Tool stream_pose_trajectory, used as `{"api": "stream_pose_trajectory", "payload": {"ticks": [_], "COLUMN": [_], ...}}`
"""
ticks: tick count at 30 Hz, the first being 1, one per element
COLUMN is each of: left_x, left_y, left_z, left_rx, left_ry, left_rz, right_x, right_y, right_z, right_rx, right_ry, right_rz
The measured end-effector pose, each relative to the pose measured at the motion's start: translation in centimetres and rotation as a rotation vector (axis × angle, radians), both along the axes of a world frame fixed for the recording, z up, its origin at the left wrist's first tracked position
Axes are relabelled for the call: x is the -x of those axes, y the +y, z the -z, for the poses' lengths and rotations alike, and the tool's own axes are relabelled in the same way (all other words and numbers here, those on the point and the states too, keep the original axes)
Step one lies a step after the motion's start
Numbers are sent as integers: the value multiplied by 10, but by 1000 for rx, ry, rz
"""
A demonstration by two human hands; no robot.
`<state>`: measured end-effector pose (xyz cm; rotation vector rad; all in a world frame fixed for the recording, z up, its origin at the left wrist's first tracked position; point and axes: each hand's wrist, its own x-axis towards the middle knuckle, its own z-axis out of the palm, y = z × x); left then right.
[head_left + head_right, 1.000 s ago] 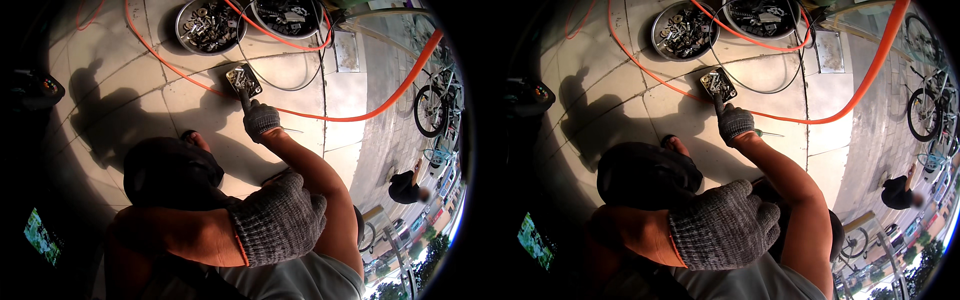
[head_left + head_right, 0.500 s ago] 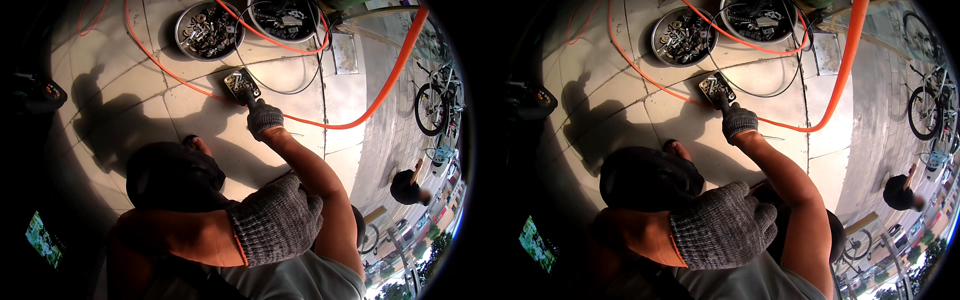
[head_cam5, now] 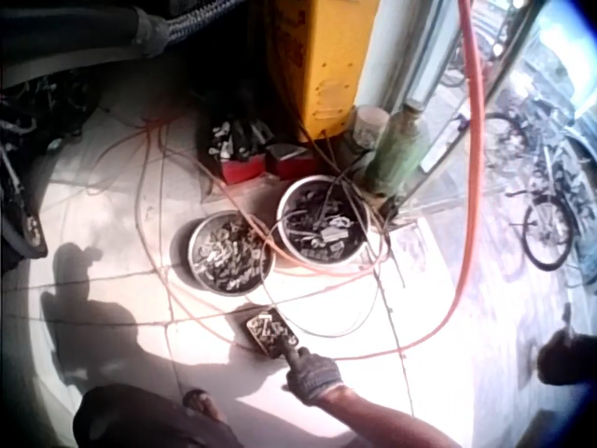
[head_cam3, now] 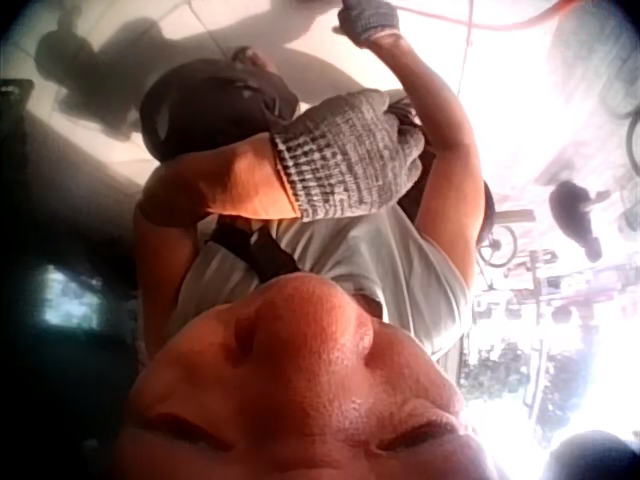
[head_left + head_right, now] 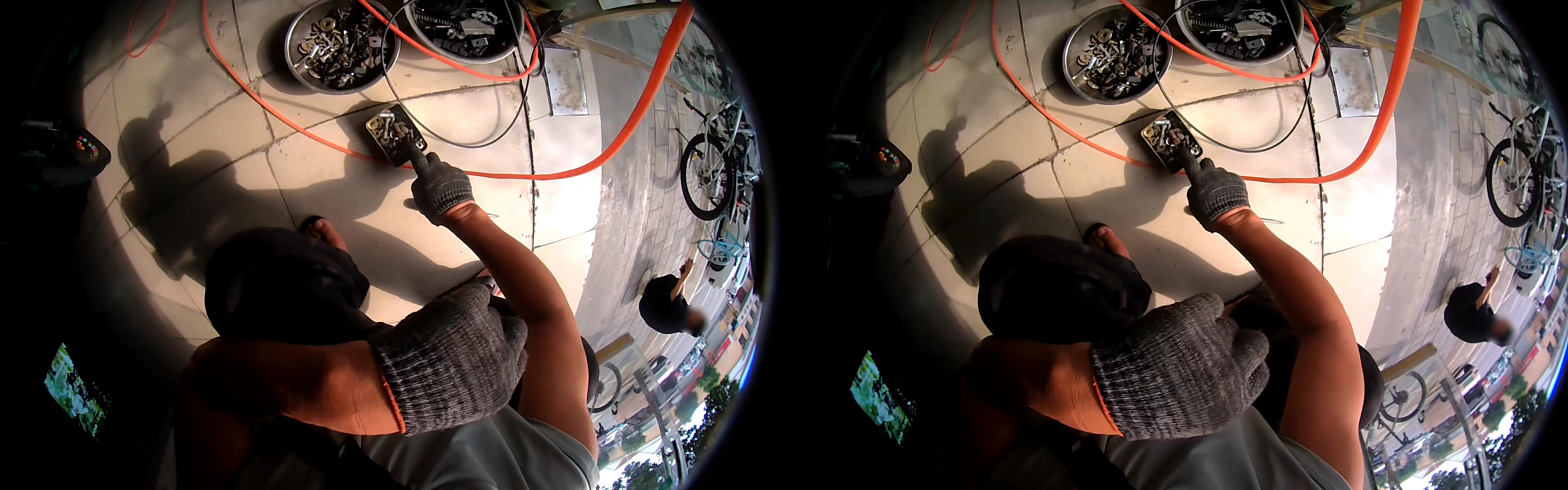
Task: The person works on a bicycle's rear derailleur and chain, using a screwdriver and pliers to adjust components. They briefly move indoors to sort small parts from a bowl while sitting on a chair, then return to the bicycle to continue the repair.
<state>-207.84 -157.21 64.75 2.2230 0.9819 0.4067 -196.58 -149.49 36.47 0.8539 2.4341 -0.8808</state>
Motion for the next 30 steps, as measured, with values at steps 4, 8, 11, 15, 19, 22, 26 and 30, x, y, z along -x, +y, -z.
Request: {"api": "stream_pose_trajectory", "payload": {"ticks": [4, 8, 11, 15, 19, 22, 26, 30], "left_x": [-1, -3, -4, -3, -5, -5, -4, -4], "left_y": [3, 5, 4, 5, 6, 3, 4, 4], "left_z": [-3, -3, 0, -2, -1, -1, -6, -1], "left_rx": [53, 80, 55, 62, 65, 66, 12, 8], "left_ry": [13, 24, 49, 46, 53, 40, 49, 35], "left_rz": [33, 77, 82, 81, 85, 59, 4, -26], "right_x": [-5, 2, 7, 6, 10, 15, 35, 46], "right_y": [-8, -16, -17, -29, -22, -19, 4, 55], "right_z": [2, 14, 12, 8, 1, 4, -16, -39], "right_rx": [7, -2, -2, -80, 45, 108, 146, 42], "right_ry": [89, 87, 57, -14, -66, -54, 14, 163], "right_rz": [-60, -9, 13, 11, 76, 202, 286, 459]}}
